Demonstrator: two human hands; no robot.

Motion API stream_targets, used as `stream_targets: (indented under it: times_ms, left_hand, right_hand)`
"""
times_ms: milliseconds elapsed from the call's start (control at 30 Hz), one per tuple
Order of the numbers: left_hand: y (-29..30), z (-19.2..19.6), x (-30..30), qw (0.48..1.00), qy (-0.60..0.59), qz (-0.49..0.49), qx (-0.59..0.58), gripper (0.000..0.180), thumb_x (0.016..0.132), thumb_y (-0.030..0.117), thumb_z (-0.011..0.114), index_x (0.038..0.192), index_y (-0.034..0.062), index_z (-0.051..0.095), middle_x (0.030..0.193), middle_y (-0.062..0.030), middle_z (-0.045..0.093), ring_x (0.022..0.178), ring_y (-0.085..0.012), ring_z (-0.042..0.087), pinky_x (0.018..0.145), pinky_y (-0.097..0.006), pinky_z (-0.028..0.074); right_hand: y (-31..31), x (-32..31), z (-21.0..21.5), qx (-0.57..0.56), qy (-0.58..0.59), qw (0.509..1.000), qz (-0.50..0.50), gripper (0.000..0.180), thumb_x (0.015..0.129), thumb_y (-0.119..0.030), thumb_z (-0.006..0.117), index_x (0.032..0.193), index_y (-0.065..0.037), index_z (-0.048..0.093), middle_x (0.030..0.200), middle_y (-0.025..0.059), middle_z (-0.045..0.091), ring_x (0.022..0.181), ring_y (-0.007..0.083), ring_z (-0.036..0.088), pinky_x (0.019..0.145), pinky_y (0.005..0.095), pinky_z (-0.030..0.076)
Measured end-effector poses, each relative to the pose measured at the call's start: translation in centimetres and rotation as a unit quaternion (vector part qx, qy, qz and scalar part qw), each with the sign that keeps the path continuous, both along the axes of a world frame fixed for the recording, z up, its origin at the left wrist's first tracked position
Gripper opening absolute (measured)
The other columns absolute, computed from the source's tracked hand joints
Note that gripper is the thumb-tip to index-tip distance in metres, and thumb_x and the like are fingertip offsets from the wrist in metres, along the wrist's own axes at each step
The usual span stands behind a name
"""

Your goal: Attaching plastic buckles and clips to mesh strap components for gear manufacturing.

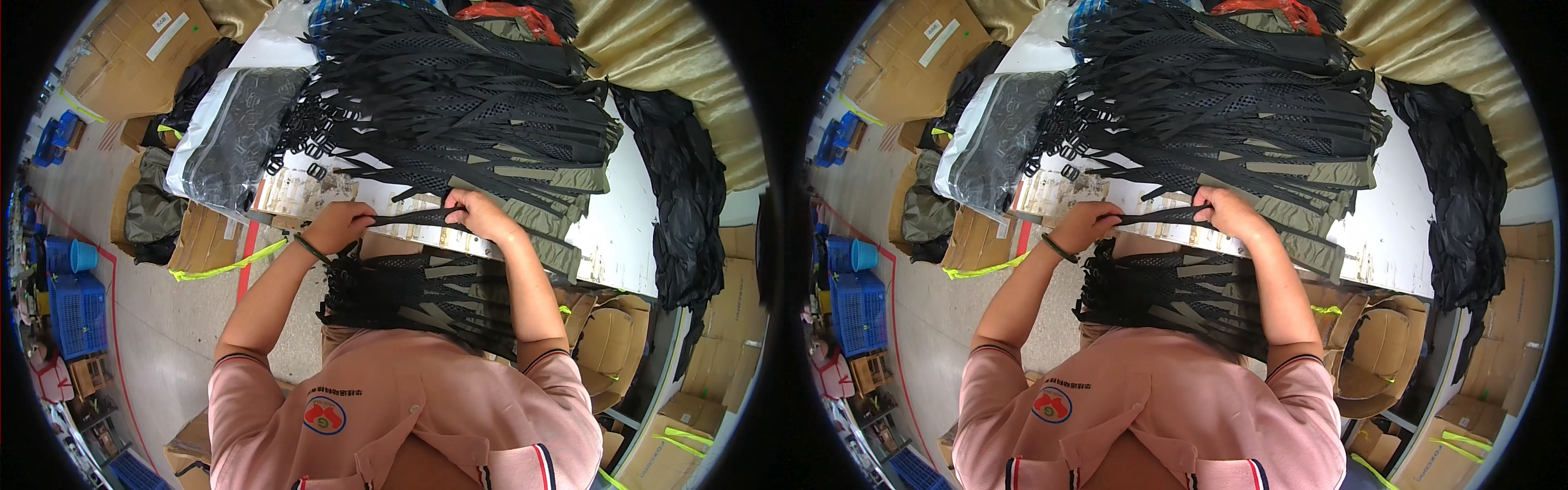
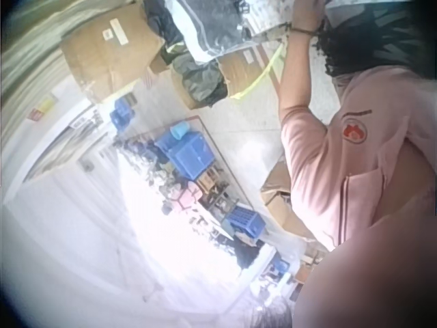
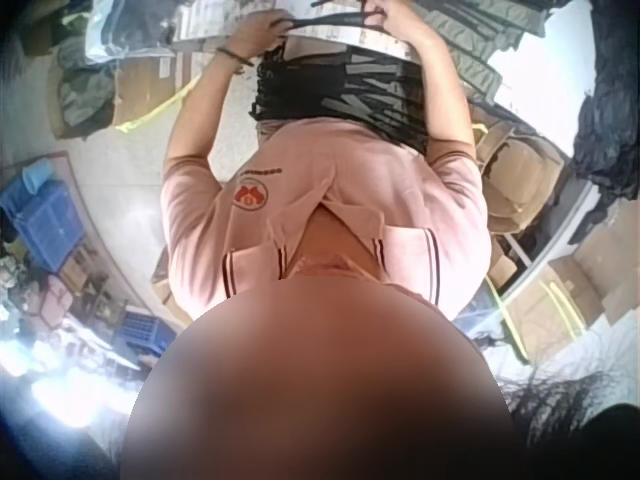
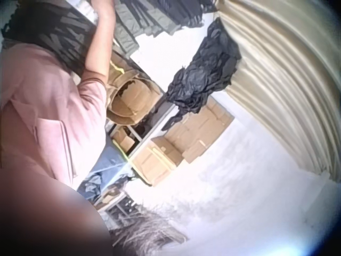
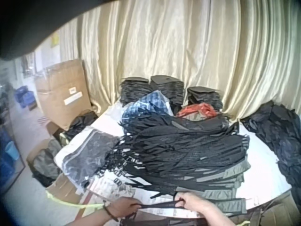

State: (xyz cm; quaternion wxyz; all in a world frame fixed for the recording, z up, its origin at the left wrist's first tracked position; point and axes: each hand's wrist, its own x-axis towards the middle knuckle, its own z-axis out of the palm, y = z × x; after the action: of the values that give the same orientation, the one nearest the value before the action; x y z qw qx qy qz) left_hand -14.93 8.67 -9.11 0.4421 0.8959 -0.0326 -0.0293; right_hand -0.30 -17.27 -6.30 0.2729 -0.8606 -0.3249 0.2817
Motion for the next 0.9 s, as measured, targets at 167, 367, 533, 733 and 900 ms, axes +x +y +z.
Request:
stream_targets:
  times_ms: [167, 367, 533, 733, 900]
  left_hand:
    - [-0.9, 0.7, -0.9, 0.963, 0.131, 0.084, -0.222, 0.006, 0.088, 0.006, 0.058, 0.092, 0.0017, 0.057, 0.07, -0.0046, 0.06, 0.06, -0.0108, 0.057, 0.053, -0.025, 0.046]
    - [0.3, -0.4, 0.1, 0.969, 0.006, 0.105, -0.221, 0.011, 0.086, 0.005, 0.061, 0.092, 0.0024, 0.052, 0.072, -0.0039, 0.058, 0.065, -0.0109, 0.056, 0.053, -0.025, 0.045]
    - [6.7, 0.0, 1.5, 0.951, -0.082, 0.231, 0.189, 0.036, 0.076, 0.02, 0.073, 0.104, 0.0038, 0.059, 0.09, -0.016, 0.058, 0.082, -0.034, 0.059, 0.073, -0.04, 0.048]
    - [8.3, -2.8, 2.5, 0.942, -0.118, 0.189, 0.249, 0.026, 0.079, 0.019, 0.07, 0.099, 0.0031, 0.063, 0.089, -0.0163, 0.061, 0.082, -0.035, 0.06, 0.074, -0.04, 0.05]
    - [2.3, 0.1, 1.2, 0.901, 0.039, 0.185, -0.39, 0.012, 0.09, 0.01, 0.06, 0.098, 0.0027, 0.063, 0.082, -0.0048, 0.066, 0.069, -0.0118, 0.062, 0.064, -0.025, 0.05]
  right_hand:
    - [3.9, -4.5, 1.2, 0.139, -0.333, 0.932, 0.048, 0.024, 0.076, -0.014, 0.068, 0.098, -0.007, 0.063, 0.088, 0.0152, 0.066, 0.089, 0.0326, 0.061, 0.085, 0.0402, 0.043]
    - [7.2, -6.2, -1.8, 0.227, 0.044, 0.973, 0.017, 0.023, 0.082, -0.013, 0.062, 0.103, -0.004, 0.062, 0.087, 0.0179, 0.064, 0.081, 0.034, 0.062, 0.075, 0.0377, 0.048]
    - [6.8, -5.7, -4.0, 0.229, -0.024, 0.972, 0.056, 0.016, 0.084, -0.013, 0.06, 0.095, -0.002, 0.063, 0.087, 0.016, 0.064, 0.079, 0.0349, 0.061, 0.072, 0.037, 0.049]
    - [6.9, -5.3, -3.7, 0.233, -0.006, 0.971, 0.057, 0.015, 0.084, -0.013, 0.058, 0.092, -0.001, 0.064, 0.083, 0.0162, 0.064, 0.078, 0.0325, 0.062, 0.072, 0.0365, 0.048]
    - [5.7, -4.8, -2.3, 0.242, 0.193, 0.949, -0.055, 0.014, 0.086, -0.012, 0.06, 0.091, 0.001, 0.064, 0.073, 0.0033, 0.062, 0.066, 0.0093, 0.056, 0.062, 0.0239, 0.044]
